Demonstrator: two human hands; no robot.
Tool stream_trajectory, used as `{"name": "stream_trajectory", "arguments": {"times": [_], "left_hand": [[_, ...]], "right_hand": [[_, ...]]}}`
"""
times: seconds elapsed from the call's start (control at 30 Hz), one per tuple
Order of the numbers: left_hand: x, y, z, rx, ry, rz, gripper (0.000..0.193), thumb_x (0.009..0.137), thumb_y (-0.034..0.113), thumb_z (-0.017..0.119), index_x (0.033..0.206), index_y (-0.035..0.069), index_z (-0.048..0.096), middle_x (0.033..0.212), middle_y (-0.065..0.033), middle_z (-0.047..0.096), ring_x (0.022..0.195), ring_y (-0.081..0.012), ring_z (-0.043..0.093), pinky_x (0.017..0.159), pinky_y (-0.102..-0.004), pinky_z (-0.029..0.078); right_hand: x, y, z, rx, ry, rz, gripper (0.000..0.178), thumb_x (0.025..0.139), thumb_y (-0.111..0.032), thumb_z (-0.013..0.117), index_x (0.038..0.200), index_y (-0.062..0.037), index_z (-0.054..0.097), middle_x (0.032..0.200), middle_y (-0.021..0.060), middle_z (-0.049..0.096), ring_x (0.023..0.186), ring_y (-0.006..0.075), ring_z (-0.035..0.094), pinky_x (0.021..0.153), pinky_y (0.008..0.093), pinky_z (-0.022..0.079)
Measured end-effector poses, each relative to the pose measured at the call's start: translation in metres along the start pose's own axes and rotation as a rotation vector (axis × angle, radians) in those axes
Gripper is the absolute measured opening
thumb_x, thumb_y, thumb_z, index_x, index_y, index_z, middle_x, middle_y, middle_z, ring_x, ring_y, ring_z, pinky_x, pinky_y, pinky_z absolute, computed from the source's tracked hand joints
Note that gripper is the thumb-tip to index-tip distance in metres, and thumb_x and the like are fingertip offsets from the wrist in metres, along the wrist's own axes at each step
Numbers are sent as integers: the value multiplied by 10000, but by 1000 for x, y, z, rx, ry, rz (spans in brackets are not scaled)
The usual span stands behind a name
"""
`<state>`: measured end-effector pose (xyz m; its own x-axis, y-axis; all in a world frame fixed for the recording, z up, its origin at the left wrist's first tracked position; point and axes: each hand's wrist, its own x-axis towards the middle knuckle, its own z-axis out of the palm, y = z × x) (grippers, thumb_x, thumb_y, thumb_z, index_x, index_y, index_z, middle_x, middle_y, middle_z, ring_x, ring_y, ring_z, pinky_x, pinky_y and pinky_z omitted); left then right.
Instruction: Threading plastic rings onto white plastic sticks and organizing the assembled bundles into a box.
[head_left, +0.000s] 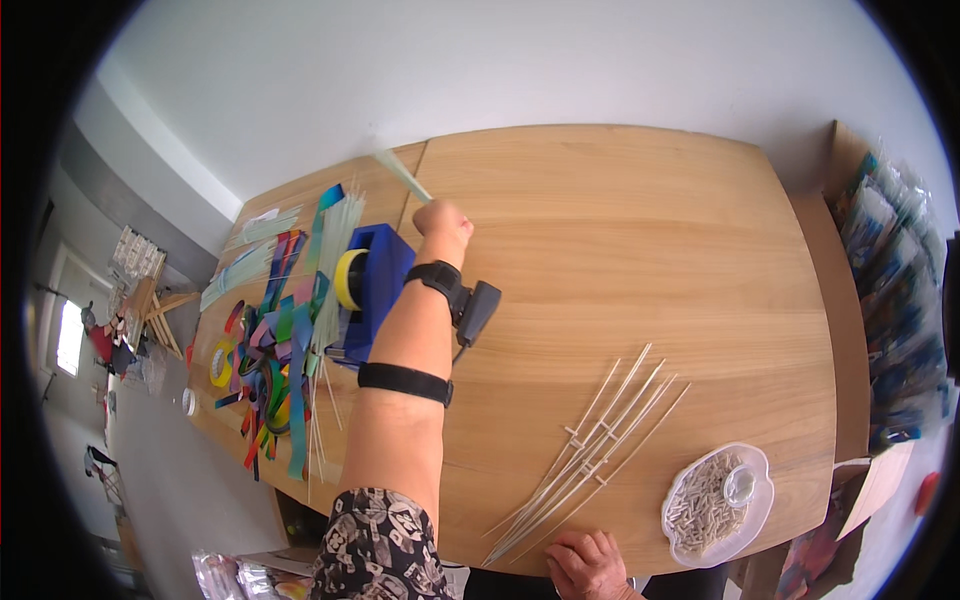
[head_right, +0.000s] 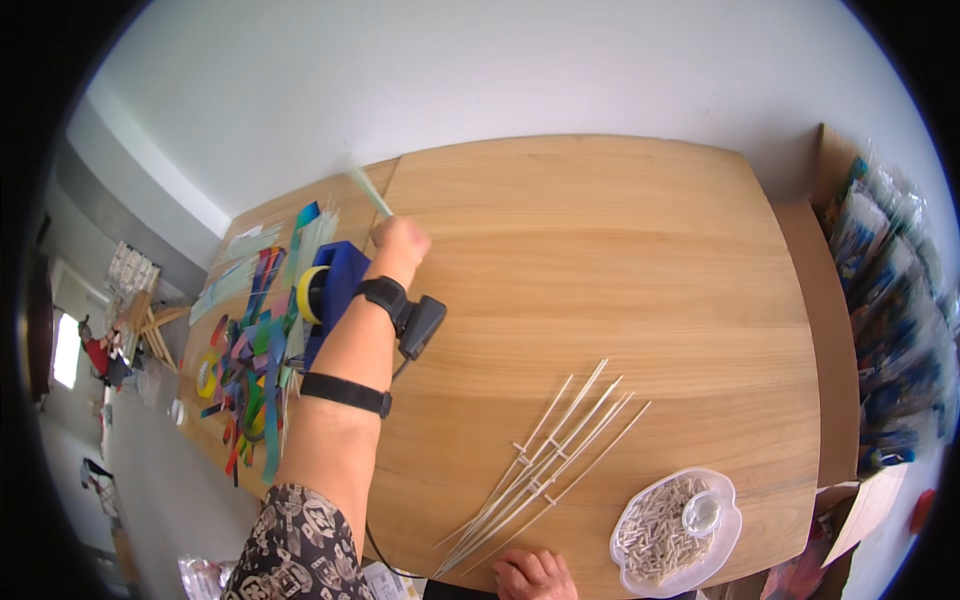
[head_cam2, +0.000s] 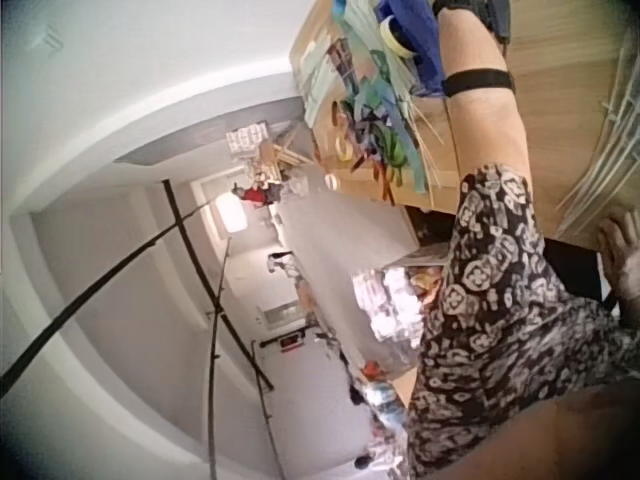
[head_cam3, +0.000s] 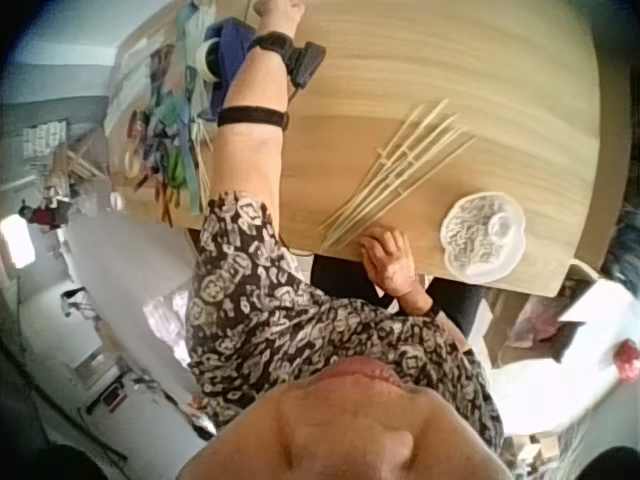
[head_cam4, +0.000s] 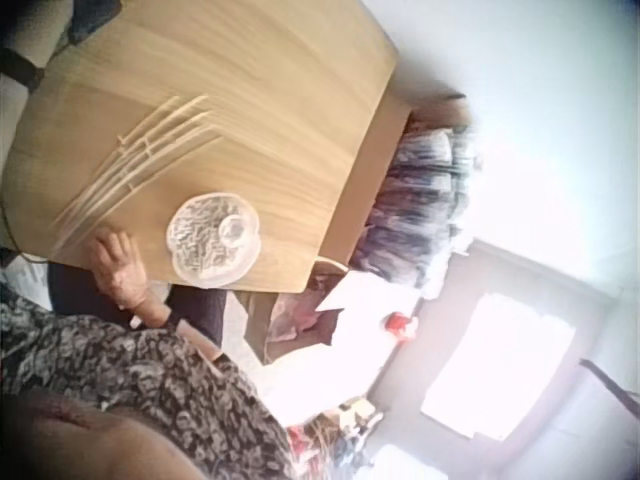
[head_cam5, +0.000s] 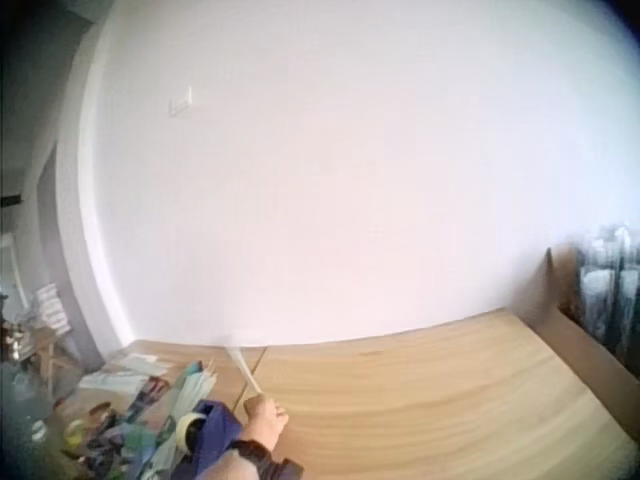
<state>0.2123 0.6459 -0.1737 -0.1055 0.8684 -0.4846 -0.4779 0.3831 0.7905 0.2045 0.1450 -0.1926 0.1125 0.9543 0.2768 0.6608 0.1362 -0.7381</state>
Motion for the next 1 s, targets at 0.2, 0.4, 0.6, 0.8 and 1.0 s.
{"name": "stream_trajectory", "arguments": {"times": [0.2, 0.4, 0.6, 0.8, 1.0], "left_hand": [[9, -20, 10, -50, 157, 72, 167, 818, -10, 334, 667, 39, 389, 552, -25, 333, 409, -128, 263, 391, -266, 185], [13, -21, 2, -92, 93, 74, 159, 809, -35, 333, 675, 31, 388, 560, -39, 350, 399, -136, 290, 385, -263, 212], [49, 2, -11, 36, 22, 151, 47, 798, -40, 383, 788, -2, 409, 574, -59, 383, 424, -136, 344, 385, -281, 258], [85, -40, -10, 672, 188, 402, 205, 779, -29, 494, 983, -46, 508, 822, -162, 575, 592, -246, 562, 487, -344, 443], [117, -49, -28, 1100, 195, 666, 394, 794, 33, 579, 1141, -123, 475, 1197, -310, 455, 1092, -388, 505, 892, -376, 464]], "right_hand": [[4, 4, -4, -14, 5, -12, 269, 719, -72, 652, 977, -65, 575, 969, 93, 539, 817, 280, 517, 707, 393, 431], [-1, 9, 0, 5, -39, 9, 242, 715, -72, 649, 948, -56, 586, 965, 85, 541, 816, 271, 517, 705, 389, 432], [3, 7, -3, 40, -28, 2, 230, 714, -77, 650, 937, -57, 594, 973, 82, 545, 821, 265, 518, 710, 386, 430], [1, 13, -3, -15, -34, 56, 212, 720, -81, 648, 923, -53, 593, 971, 85, 549, 818, 265, 517, 710, 382, 425], [2, 14, -3, 21, 9, 35, 193, 723, -72, 644, 903, -47, 579, 972, 88, 551, 804, 267, 519, 705, 381, 425]]}}
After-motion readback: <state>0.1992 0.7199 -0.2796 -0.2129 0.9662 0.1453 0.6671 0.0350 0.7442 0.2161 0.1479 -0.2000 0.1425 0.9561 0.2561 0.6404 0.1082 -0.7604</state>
